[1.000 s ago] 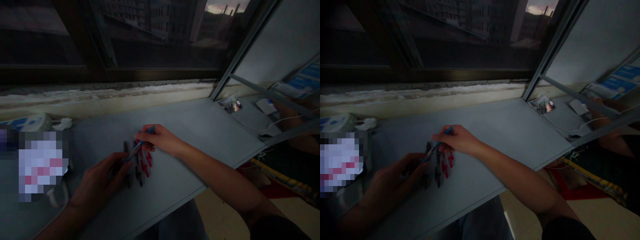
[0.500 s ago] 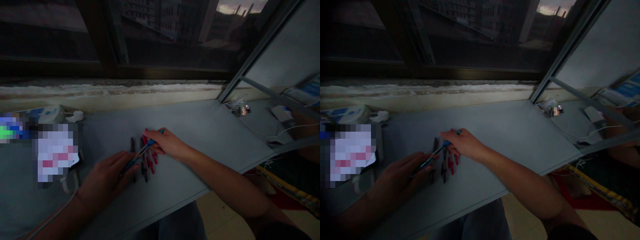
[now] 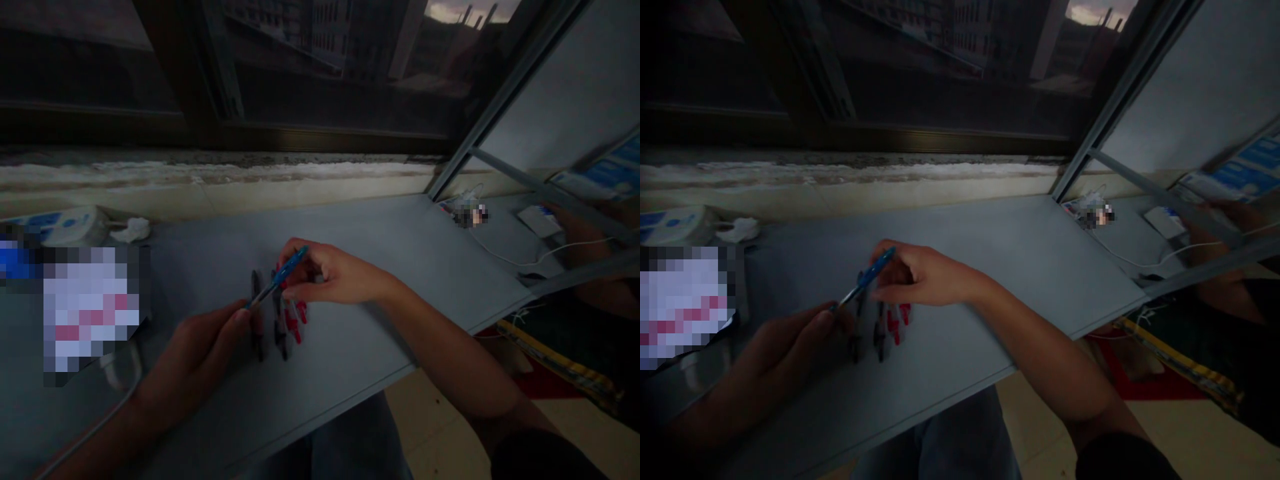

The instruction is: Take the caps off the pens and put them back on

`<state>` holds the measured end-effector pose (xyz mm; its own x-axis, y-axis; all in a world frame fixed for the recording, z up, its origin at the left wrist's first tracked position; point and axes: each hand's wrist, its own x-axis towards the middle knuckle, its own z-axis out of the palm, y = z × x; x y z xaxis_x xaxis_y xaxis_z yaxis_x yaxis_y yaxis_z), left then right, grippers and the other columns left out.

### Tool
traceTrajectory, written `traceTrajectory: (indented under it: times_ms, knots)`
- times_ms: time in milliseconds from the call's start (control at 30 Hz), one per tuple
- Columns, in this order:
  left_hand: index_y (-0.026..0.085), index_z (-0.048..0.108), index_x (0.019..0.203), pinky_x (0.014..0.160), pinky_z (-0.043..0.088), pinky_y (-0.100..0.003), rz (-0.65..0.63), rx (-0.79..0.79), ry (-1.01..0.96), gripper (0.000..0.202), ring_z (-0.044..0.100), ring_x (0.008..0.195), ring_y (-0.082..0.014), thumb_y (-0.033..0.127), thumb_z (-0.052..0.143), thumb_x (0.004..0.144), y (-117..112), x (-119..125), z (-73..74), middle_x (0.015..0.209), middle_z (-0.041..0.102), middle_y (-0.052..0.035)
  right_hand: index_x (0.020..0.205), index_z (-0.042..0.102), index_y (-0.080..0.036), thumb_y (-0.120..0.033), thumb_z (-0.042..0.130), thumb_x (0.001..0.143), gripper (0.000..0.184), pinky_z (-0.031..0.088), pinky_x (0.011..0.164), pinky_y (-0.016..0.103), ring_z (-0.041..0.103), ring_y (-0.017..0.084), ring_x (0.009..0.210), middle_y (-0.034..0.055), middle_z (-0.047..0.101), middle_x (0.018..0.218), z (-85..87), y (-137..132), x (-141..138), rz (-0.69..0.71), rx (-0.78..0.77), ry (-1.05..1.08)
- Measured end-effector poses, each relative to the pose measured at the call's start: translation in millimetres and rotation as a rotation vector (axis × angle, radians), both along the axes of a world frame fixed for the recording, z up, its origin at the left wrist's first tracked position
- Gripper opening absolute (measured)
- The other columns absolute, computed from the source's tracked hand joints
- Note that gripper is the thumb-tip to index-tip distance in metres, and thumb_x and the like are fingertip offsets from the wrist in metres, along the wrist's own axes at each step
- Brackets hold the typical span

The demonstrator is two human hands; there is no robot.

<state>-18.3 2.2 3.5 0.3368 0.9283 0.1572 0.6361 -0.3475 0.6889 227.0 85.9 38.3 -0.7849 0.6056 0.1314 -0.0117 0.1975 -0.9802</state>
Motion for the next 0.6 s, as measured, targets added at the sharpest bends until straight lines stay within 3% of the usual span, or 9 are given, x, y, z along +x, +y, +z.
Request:
traceTrajectory:
  times_ms: [167, 267, 333, 400, 500, 600]
  knots:
    - [0.024, 0.065, 0.081, 0.053, 0.047, -0.026, -0.016, 0.047, 0.101, 0.044, 0.063, 0.050, -0.0157, 0.053, 0.040, 0.104, 9, 0, -2.5, 0.062, 0.067, 0.0016, 0.083, 0.062, -0.016, -0.053, 0.057, 0.100, 0.041, 0.045, 0.061, 0.024, 0.054, 0.011, 0.062, -0.0007, 0.061, 0.069, -8.4, 14, 6, -0.102, 0.021, -0.161]
    - [0.023, 0.065, 0.082, 0.055, 0.048, -0.027, -0.002, 0.041, 0.133, 0.044, 0.065, 0.052, -0.0167, 0.054, 0.041, 0.103, 11, 0, -3.5, 0.063, 0.068, 0.0013, 0.090, 0.060, -0.017, -0.039, 0.077, 0.087, 0.028, 0.048, 0.071, 0.025, 0.061, 0.011, 0.073, -0.0002, 0.066, 0.082, -10.6, 17, 7, -0.136, 0.069, -0.072]
    - [0.023, 0.065, 0.082, 0.055, 0.047, -0.027, 0.020, 0.035, 0.150, 0.045, 0.065, 0.051, -0.0166, 0.054, 0.040, 0.103, 11, 0, -3.7, 0.062, 0.068, 0.0013, 0.101, 0.059, -0.017, -0.032, 0.084, 0.078, 0.037, 0.050, 0.078, 0.026, 0.065, 0.013, 0.083, 0.0014, 0.070, 0.093, -10.3, 17, 7, -0.147, 0.088, -0.030]
    - [0.023, 0.066, 0.085, 0.055, 0.047, -0.027, 0.041, 0.030, 0.156, 0.046, 0.065, 0.051, -0.0169, 0.054, 0.038, 0.103, 11, -1, -3.5, 0.064, 0.069, 0.0009, 0.103, 0.060, -0.017, -0.038, 0.077, 0.087, 0.031, 0.049, 0.074, 0.026, 0.064, 0.012, 0.077, 0.0015, 0.070, 0.089, -9.9, 17, 8, -0.180, 0.092, -0.085]
    - [0.023, 0.068, 0.092, 0.057, 0.049, -0.027, 0.044, 0.027, 0.152, 0.046, 0.067, 0.056, -0.0179, 0.055, 0.038, 0.103, 12, -1, -3.0, 0.069, 0.072, 0.0001, 0.090, 0.063, -0.015, -0.045, 0.058, 0.100, 0.032, 0.044, 0.065, 0.026, 0.057, 0.011, 0.063, -0.0001, 0.065, 0.072, -10.3, 18, 10, -0.181, 0.121, -0.206]
    - [0.023, 0.069, 0.095, 0.059, 0.050, -0.026, 0.052, 0.031, 0.150, 0.045, 0.067, 0.056, -0.0183, 0.056, 0.039, 0.103, 13, -1, -3.3, 0.070, 0.072, -0.0001, 0.099, 0.062, -0.015, -0.033, 0.074, 0.088, 0.024, 0.045, 0.069, 0.024, 0.062, 0.011, 0.074, 0.0019, 0.070, 0.087, -9.7, 20, 12, -0.124, 0.194, -0.153]
